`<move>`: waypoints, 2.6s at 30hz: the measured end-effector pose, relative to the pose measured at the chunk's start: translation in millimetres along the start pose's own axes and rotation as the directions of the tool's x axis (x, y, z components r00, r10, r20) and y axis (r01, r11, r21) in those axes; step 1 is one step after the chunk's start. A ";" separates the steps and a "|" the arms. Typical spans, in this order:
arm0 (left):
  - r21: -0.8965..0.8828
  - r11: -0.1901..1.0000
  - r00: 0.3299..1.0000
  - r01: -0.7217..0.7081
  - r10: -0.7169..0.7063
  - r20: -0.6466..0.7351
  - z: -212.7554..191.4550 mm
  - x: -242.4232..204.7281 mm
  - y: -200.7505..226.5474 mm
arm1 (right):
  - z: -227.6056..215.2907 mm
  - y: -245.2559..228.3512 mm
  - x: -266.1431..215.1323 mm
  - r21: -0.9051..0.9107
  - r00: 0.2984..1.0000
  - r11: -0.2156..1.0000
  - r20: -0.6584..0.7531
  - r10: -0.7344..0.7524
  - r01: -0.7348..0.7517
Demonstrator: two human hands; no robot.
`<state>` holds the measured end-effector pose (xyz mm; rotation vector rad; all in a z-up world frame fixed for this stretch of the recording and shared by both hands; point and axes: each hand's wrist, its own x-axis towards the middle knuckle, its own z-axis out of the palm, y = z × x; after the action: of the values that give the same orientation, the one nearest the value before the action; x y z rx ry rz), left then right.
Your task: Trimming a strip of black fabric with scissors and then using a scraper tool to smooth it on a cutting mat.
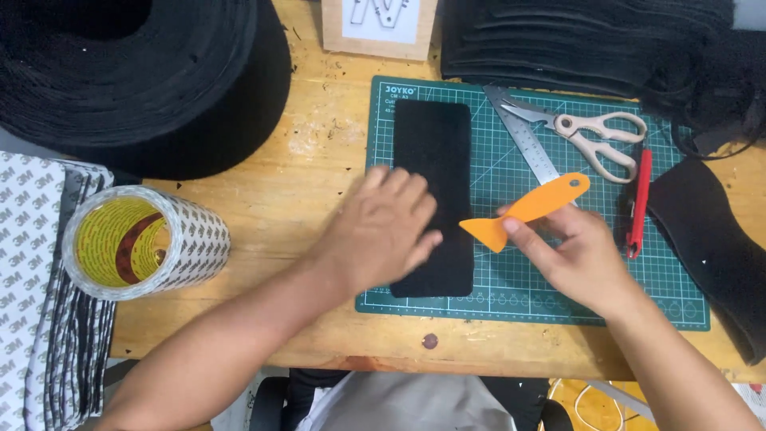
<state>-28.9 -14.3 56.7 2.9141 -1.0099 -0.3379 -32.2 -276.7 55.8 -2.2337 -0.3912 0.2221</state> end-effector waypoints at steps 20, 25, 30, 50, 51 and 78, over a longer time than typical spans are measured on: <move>0.336 0.923 0.902 -0.187 0.297 -0.314 47.0 -23.7 46.9 | 14.0 -16.8 91.3 -0.213 0.929 0.905 0.045 -0.367 0.368; 0.351 0.924 0.890 -0.150 0.281 -0.360 45.2 -23.0 47.8 | 18.4 -33.4 95.2 0.055 0.847 0.988 0.510 -0.149 0.141; 0.413 0.899 0.907 -0.147 0.290 -0.307 47.5 -20.2 50.2 | 15.2 -28.1 130.1 -0.214 0.963 0.973 0.267 -0.028 0.088; 0.364 0.921 0.907 -0.141 0.267 -0.325 47.6 -20.2 47.9 | 45.7 -12.1 187.7 -0.313 0.847 0.805 -0.004 -0.531 0.504; 0.354 0.925 0.908 -0.136 0.260 -0.329 46.4 -20.2 47.5 | 45.6 -11.4 186.9 -0.341 0.825 0.778 -0.015 -0.565 0.527; -0.253 0.967 0.891 -0.028 -0.091 -0.446 27.3 7.2 -34.9 | 33.5 -6.5 81.4 -0.628 0.849 0.628 0.103 -0.519 0.460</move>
<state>-8.1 9.7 24.9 2.5915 -0.7778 0.2011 33.1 -220.1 37.3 -2.6581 -1.1579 -0.3675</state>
